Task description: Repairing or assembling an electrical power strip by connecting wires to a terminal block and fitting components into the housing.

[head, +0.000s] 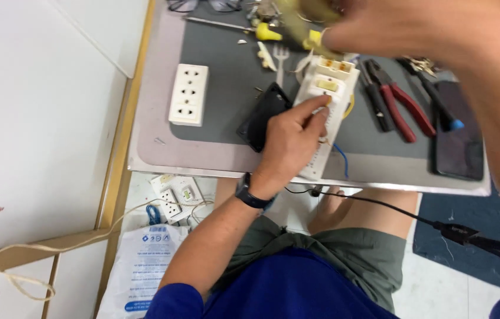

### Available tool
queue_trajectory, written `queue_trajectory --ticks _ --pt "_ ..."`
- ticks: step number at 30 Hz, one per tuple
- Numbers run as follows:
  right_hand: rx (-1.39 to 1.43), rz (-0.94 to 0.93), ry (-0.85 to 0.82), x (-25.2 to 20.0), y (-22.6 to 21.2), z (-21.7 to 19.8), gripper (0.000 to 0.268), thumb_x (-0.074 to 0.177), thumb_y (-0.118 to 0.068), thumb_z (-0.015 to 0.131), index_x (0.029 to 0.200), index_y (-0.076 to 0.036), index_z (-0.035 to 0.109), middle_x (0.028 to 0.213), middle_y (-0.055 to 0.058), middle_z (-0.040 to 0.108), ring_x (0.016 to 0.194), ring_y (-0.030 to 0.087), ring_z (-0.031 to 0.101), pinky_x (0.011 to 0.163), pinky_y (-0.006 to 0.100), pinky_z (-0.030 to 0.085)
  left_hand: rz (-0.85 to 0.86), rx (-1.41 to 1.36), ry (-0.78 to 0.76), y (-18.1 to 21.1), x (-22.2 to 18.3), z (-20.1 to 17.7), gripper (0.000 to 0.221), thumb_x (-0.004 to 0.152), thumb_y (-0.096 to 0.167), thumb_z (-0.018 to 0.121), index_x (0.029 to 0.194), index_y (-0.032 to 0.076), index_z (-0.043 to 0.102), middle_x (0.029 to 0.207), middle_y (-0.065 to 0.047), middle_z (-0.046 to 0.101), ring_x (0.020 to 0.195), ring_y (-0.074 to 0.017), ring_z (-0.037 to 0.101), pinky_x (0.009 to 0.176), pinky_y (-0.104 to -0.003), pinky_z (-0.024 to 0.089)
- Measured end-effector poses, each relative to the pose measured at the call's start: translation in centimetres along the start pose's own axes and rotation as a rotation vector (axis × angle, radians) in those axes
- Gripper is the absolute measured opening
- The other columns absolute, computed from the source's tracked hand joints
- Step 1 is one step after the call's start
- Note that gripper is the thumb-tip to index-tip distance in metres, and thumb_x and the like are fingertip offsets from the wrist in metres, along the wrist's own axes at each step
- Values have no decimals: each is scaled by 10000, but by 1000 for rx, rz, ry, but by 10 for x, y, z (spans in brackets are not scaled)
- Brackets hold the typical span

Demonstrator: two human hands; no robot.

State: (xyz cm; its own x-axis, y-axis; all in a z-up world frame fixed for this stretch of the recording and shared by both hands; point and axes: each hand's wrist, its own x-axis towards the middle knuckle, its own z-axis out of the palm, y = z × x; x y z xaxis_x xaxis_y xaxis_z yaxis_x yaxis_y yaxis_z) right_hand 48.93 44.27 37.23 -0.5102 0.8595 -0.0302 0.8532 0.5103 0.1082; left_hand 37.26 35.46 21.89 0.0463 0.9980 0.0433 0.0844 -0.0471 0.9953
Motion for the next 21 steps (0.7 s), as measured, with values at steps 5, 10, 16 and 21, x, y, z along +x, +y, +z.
queue_trajectory --ticks 5,10,16,21 --pt "1162 95 153 -108 55 42 1022 569 228 387 1556 -29 319 1056 188 607 817 243 597 549 316 467 154 184 -38 0 7 5 298 910 219 557 1132 84 702 1045 -24 758 894 -74 707 798 -232 530" --pt "1466 817 3 -165 42 98 601 755 61 641 1326 -115 570 943 138 634 757 273 621 695 396 558 344 482 -38 5 16 26 221 904 243 559 989 138 734 777 -21 714 686 -211 646 622 -332 479" --pt "1721 743 -106 -179 16 107 285 871 -234 645 968 30 593 696 204 598 592 308 609 515 346 427 302 507 -110 8 17 34 216 902 275 561 952 171 744 559 30 628 509 -119 479 548 -296 417" --pt "1380 778 -246 -166 3 77 275 845 -307 686 951 -67 602 696 104 569 561 189 557 513 317 427 300 531 -104 6 16 37 239 893 304 580 993 170 752 795 25 768 647 -116 665 629 -285 488"
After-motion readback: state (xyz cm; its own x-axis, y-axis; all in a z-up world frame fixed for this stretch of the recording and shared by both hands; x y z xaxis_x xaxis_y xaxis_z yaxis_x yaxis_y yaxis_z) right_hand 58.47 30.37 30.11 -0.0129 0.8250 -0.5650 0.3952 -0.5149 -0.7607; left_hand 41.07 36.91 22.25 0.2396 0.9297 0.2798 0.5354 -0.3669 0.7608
